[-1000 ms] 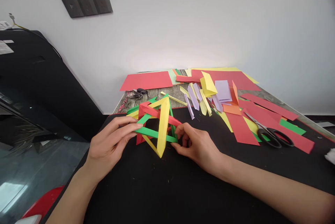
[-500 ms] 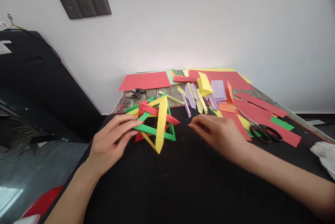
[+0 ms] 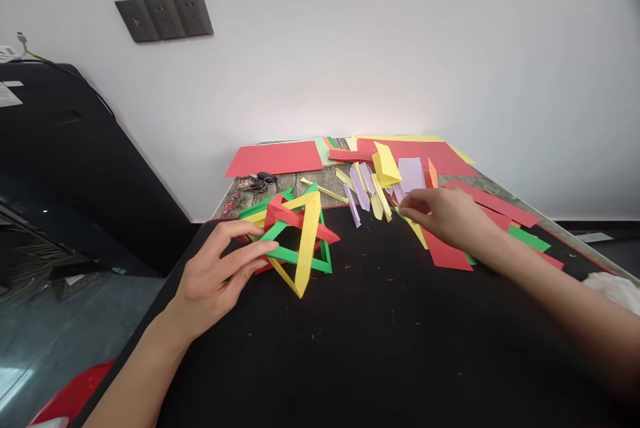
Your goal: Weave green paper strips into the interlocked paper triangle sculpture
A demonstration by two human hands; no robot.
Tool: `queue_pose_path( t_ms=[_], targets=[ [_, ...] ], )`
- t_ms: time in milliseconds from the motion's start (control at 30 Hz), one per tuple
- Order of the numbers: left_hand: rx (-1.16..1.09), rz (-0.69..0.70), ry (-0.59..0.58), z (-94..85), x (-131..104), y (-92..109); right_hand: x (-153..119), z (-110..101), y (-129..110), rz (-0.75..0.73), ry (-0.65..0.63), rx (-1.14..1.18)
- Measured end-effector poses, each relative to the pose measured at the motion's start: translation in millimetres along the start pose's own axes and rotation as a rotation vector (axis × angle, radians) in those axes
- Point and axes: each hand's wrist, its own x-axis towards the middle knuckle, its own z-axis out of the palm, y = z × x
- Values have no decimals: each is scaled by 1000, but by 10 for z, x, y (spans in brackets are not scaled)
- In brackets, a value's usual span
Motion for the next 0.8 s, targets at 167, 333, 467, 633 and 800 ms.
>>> queue_pose_path(
  t_ms=[167, 333, 467, 633, 800],
  targets=[
    [-9, 1, 24, 23, -12, 4, 316, 157, -308, -59, -30, 55],
    [-42, -16, 49, 31, -18, 30, 654, 243, -660, -168, -115, 121],
    [-53, -8, 48, 30, -24, 26, 976, 288, -977, -245, -210, 158],
    [-69, 0, 42, 23, -40, 8, 1359, 411, -1278, -172, -343, 112],
    [-65, 3, 41, 12, -51, 9, 1555, 571, -1397, -173, -468, 111]
  ],
)
